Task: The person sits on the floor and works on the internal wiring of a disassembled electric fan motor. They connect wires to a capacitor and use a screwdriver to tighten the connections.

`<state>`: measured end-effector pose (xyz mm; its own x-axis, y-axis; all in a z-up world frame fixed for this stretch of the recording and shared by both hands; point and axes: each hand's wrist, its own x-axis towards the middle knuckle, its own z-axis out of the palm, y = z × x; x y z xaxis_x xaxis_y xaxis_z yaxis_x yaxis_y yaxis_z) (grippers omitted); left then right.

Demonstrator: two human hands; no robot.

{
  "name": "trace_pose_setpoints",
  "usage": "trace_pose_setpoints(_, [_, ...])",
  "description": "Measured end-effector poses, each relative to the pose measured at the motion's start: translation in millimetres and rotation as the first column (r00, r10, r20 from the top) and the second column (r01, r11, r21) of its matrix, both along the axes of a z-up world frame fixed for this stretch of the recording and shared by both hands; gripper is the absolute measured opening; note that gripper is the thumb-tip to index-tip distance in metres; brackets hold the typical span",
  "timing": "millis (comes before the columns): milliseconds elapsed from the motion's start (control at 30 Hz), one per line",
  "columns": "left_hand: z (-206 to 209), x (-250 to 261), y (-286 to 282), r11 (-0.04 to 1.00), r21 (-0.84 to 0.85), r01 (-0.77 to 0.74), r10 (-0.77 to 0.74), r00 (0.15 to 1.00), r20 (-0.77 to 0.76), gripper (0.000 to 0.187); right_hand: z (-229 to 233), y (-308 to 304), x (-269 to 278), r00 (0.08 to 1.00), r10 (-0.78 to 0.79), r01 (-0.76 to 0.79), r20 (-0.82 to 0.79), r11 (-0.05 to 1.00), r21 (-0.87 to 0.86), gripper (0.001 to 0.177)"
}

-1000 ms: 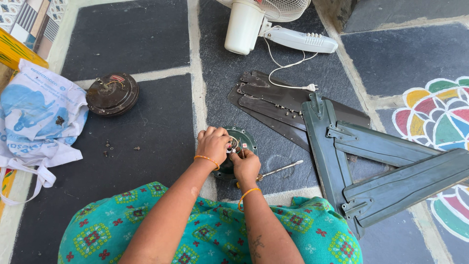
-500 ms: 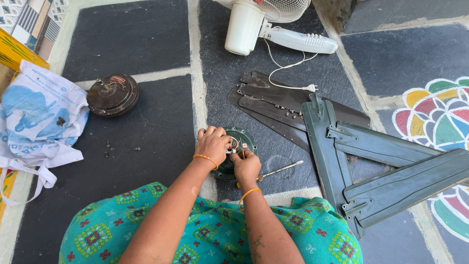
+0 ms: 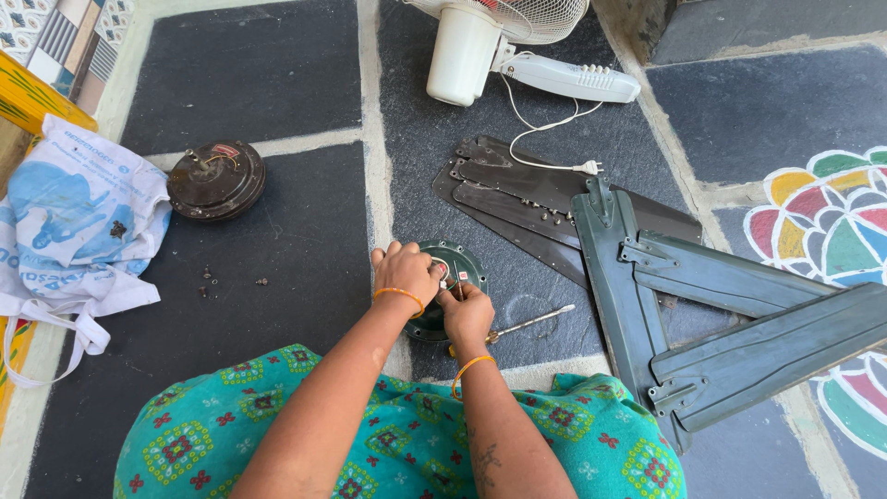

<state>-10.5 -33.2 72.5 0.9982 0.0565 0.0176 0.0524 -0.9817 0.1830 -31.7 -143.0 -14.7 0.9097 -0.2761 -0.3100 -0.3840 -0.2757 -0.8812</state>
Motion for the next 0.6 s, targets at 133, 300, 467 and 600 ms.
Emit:
trace_pose_setpoints(133, [-1.4, 4.2, -0.9, 0.999, 0.014, -0.037, 0.038, 0.995, -0.091, 0.034, -1.8, -0.4, 0.5, 1.0, -0.019, 0.018, 0.016, 1.0, 0.01, 0.028])
trace_pose_setpoints(300, [-0.8, 6.2, -1.1, 0.998, 0.038, -0.055, 0.06, 0.985, -0.16, 0.04, -4.5, -0.7, 1.7, 1.0, -0.015, 0.015, 0.01, 1.0, -0.024, 0.027])
trace_pose_setpoints(467, [-1.7, 8.5, -0.9, 0.997, 0.042, -0.065, 0.071, 0.982, -0.173, 0.042, -3.1, -1.1, 1.2, 1.0, -0.026, 0.026, 0.017, 1.0, -0.014, 0.027])
trace_pose_setpoints(600, [-3.3, 8.5, -0.6, 0.997, 0.021, -0.078, 0.08, 0.982, -0.174, 0.042, 1.5, -1.1, -0.2, 1.0, -0.018, 0.018, 0.01, 1.0, -0.017, 0.025])
